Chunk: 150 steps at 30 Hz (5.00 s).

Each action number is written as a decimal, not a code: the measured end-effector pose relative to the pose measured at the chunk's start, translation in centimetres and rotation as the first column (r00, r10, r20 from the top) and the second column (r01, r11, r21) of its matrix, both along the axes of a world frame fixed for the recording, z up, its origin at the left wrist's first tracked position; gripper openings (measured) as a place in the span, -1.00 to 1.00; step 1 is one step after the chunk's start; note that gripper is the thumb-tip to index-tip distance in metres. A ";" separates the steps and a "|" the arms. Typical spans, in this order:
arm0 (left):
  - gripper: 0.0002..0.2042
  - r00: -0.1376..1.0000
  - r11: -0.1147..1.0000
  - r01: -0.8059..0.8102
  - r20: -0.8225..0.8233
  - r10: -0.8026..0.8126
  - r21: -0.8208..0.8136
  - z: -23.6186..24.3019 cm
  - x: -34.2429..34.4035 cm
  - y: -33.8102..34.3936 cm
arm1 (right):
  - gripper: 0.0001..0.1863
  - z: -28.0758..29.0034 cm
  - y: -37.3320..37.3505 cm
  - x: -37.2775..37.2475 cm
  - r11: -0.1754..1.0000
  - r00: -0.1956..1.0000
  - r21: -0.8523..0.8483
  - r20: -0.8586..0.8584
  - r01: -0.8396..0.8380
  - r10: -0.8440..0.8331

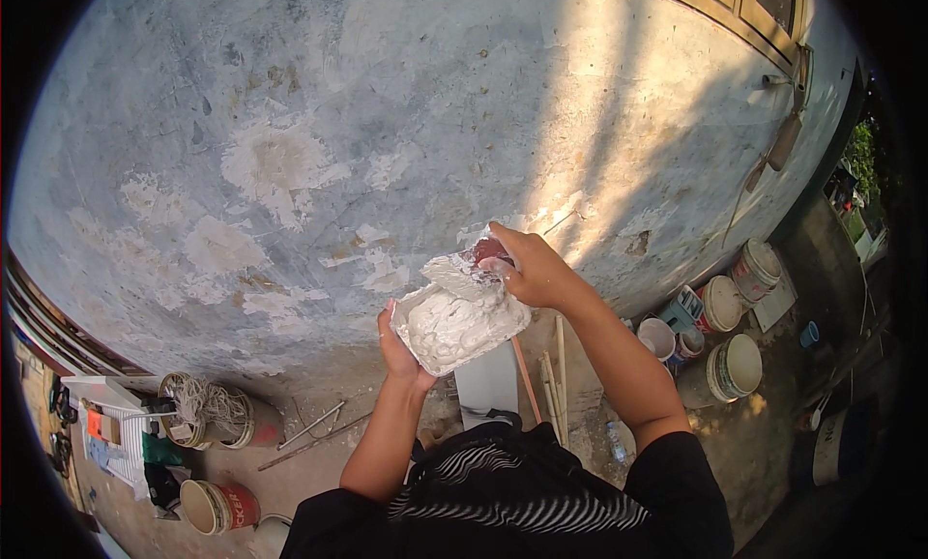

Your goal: Patching a damaged area of a wall using white filler/spackle and a putty knife.

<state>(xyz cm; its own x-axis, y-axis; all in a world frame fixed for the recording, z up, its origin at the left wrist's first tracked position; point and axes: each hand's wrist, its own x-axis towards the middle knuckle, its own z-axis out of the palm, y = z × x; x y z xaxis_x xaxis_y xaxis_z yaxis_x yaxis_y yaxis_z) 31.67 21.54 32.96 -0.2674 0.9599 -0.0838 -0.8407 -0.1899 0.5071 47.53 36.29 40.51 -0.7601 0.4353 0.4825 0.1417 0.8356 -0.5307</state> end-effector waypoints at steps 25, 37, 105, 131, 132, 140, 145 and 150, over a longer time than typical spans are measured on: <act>-0.26 0.997 0.993 0.073 -0.002 -0.073 0.088 0.7 0.5 0.4 | -0.41 3.7 0.0 1.9 0.995 0.997 -0.088 -0.063 0.039 -0.044; -0.28 0.999 1.000 -0.026 -0.038 0.026 0.015 0.7 1.4 1.0 | -0.45 0.7 -0.8 0.8 0.994 0.996 -0.068 0.012 0.088 -0.087; -0.32 0.933 0.933 -0.355 0.036 0.357 -0.050 -1.9 1.6 1.8 | -0.78 -3.3 -6.6 -1.0 0.935 0.952 -0.339 -0.234 0.109 -0.195; -0.30 0.970 0.976 -0.218 0.101 0.219 -0.026 -3.8 1.3 1.2 | -0.68 -7.7 -5.8 -0.8 0.776 0.872 -0.629 -0.353 0.049 -0.341; -0.32 0.973 0.973 -0.227 0.045 0.228 -0.038 -3.8 1.4 1.3 | -0.78 -7.2 -6.1 -0.9 0.785 0.883 -0.618 -0.343 0.045 -0.321; -0.38 0.977 0.978 -0.198 0.067 0.202 -0.063 -1.8 0.8 1.1 | -0.69 -7.4 -3.7 2.5 0.940 0.912 -0.333 -0.358 0.076 -0.200; -0.40 0.965 0.970 -0.201 0.142 0.220 -0.138 0.0 0.1 1.4 | -0.69 -6.3 -3.7 3.7 0.986 0.994 0.158 -0.096 -0.044 0.060; -0.41 0.952 0.964 -0.211 0.190 0.241 -0.165 0.6 0.1 1.6 | -0.61 -5.7 -2.5 4.8 0.983 0.994 0.148 0.011 -0.106 0.105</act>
